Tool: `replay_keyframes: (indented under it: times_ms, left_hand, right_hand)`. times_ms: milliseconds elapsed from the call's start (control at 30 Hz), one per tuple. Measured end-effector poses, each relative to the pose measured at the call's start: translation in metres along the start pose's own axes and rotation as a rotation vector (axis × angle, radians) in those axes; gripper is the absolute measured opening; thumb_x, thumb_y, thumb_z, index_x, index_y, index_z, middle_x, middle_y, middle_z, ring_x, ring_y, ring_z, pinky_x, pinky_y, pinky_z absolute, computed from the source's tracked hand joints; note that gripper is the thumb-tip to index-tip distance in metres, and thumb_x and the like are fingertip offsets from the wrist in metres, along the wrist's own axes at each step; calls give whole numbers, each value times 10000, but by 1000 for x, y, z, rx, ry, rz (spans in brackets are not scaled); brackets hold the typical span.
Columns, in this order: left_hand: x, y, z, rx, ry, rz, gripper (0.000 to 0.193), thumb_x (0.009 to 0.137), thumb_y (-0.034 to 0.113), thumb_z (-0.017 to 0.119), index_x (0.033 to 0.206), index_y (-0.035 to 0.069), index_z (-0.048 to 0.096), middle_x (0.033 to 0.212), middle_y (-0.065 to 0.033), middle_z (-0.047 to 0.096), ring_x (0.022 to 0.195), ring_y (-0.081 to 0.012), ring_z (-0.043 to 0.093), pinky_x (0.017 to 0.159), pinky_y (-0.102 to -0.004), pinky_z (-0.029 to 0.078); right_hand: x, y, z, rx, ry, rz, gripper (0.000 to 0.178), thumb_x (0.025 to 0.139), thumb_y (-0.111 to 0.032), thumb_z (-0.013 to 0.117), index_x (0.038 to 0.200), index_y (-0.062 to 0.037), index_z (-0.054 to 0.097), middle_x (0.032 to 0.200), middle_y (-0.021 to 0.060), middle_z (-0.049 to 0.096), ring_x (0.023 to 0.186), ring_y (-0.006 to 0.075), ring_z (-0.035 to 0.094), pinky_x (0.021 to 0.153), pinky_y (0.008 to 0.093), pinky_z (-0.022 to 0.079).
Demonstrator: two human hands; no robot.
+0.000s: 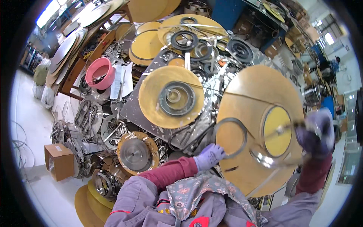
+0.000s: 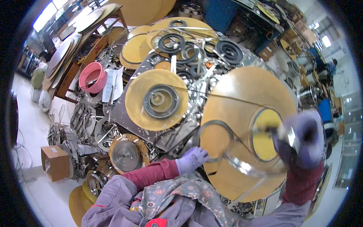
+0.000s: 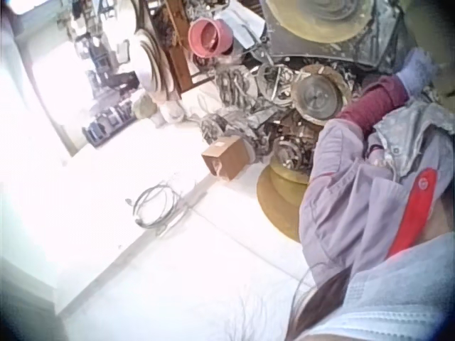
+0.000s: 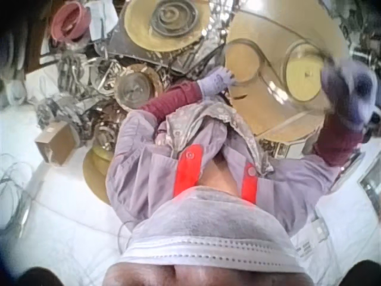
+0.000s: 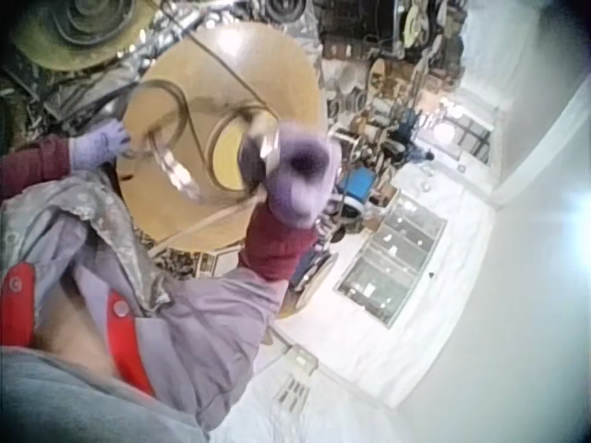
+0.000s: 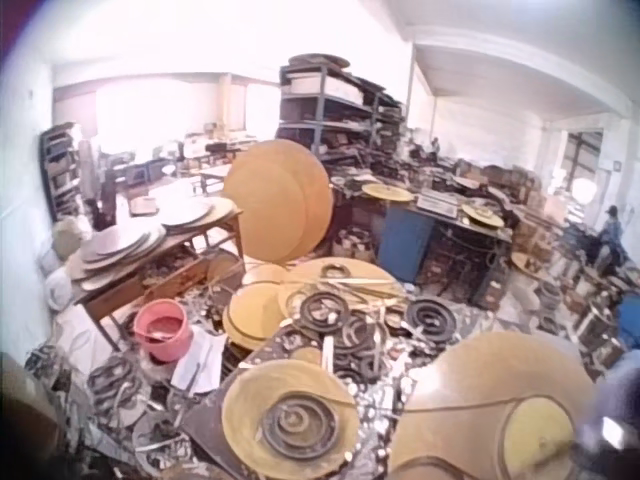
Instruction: The person places a metal ring onto a yellow circular base and uses a metal bar to press it into place. They then pick up a smaller yellow disc from a pink bucket and place it onto the base, using the metal bar to secure it. The person continues to handle various metal rings and discs, arranging them on the base.
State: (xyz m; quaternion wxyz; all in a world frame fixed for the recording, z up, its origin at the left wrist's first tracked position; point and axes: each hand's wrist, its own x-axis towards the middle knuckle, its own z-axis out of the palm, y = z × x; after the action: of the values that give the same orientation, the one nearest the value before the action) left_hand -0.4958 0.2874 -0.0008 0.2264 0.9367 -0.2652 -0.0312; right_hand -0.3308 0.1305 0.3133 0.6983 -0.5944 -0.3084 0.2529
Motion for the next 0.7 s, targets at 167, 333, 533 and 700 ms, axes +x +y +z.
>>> replay_keyframes:
  times_ms: [167, 333, 533, 700]
  left_hand:
    - [-54, -47, -49, -147, 349, -173, 577, 753, 167, 667, 1293, 61, 492, 1177, -153, 533, 970, -298, 566, 826, -426, 468]
    - [-181, -167, -121, -98, 619, -769, 409, 733, 83, 660, 1133, 56, 576, 1078, -172, 584, 994, -346, 577, 847, -456, 467]
    - [-306, -302, -130, 335, 659, -1090, 331, 789, 121, 637, 1112, 66, 587, 1109, -134, 584, 1046, -332, 541, 908, -441, 423]
    - [-327, -386, -197, 852, 440, -1169, 354, 758, 119, 614, 1110, 119, 573, 1133, -82, 555, 1053, -271, 528, 879, -406, 408]
  right_hand:
    - [172, 60, -1, -486, 4, 162, 215, 853, -172, 605, 966, 7, 640, 741, 18, 599, 608, 76, 526, 557, 217, 426]
    - [320, 183, -71, -829, 70, 155, 198, 845, -115, 658, 989, 19, 671, 824, 7, 657, 705, 71, 587, 652, 220, 480]
    - [371, 356, -173, -1571, 174, -55, 267, 774, -230, 678, 938, -19, 679, 847, 177, 680, 795, 323, 655, 738, 403, 493]
    - [341, 381, -161, -1532, 161, 219, 459, 827, -208, 659, 1236, -24, 563, 1185, 193, 602, 1139, 336, 547, 982, 391, 410]
